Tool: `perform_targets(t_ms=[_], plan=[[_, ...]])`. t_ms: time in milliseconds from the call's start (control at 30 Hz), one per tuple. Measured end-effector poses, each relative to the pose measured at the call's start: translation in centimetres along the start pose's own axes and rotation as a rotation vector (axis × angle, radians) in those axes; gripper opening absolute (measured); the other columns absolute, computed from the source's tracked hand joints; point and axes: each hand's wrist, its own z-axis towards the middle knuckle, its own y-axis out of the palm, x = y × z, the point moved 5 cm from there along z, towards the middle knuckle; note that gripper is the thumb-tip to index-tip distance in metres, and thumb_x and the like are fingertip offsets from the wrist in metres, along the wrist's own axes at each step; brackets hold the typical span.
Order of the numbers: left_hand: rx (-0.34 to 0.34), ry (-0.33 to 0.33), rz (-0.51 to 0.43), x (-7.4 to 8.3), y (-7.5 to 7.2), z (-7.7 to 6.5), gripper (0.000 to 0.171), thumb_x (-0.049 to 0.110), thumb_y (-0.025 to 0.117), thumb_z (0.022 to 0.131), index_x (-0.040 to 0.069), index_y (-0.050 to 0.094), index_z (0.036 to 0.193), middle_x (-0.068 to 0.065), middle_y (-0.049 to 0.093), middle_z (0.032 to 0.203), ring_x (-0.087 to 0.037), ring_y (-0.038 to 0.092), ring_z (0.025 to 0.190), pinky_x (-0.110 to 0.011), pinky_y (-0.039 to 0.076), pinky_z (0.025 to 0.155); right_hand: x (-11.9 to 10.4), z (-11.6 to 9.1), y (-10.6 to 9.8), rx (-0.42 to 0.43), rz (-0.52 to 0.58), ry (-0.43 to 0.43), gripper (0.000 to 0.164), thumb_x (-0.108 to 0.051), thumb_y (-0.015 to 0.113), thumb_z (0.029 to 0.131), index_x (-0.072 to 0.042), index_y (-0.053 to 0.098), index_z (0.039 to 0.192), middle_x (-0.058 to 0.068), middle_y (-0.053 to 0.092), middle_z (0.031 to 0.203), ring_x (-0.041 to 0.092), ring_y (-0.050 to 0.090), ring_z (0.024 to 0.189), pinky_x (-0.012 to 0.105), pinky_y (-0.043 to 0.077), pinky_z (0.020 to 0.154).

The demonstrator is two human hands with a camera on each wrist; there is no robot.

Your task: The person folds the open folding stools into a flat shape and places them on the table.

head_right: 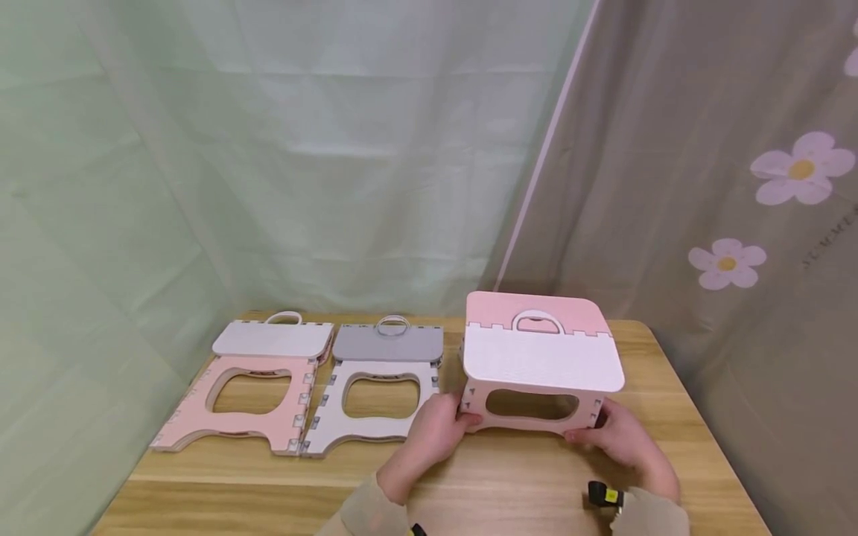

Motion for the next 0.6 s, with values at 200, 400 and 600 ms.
perform_targets(t_ms=[200,400,600], plan=[[-0.001,-0.005,0.009,-0.08,0.02,0.11,0.026,0.03,0.088,0.09,0.011,0.072,0.099,-0.003,0.073,0.083,-0.014,0.061,0.068,-0.036,0.051,0.061,-0.21,0.09,0.01,-0.004,-0.005,-0.02,0.058,-0.023,0.094,0.084,0.001,0.065,0.128,0.006,0.071,0.105,0.016,0.06,0.089,0.03,0.05,0.075],[0.009,0.003,0.032,0.04,-0.04,0.1,0.026,0.03,0.088,0.089,0.011,0.072,0.098,-0.004,0.073,0.081,-0.016,0.063,0.068,-0.037,0.051,0.061,-0.2,0.1,0.09,-0.015,0.021,-0.029,0.056,-0.021,0.094,0.085,0.002,0.065,0.127,0.006,0.07,0.104,0.015,0.061,0.088,0.029,0.05,0.075],[0.0,-0.007,0.063,0.17,-0.05,0.05,0.026,0.031,0.087,0.09,0.01,0.073,0.093,-0.002,0.07,0.075,-0.016,0.061,0.063,-0.037,0.049,0.058,-0.08,0.08,0.1,-0.018,0.016,-0.031,0.056,-0.021,0.094,0.085,0.001,0.065,0.127,0.006,0.07,0.103,0.016,0.061,0.088,0.03,0.05,0.075]])
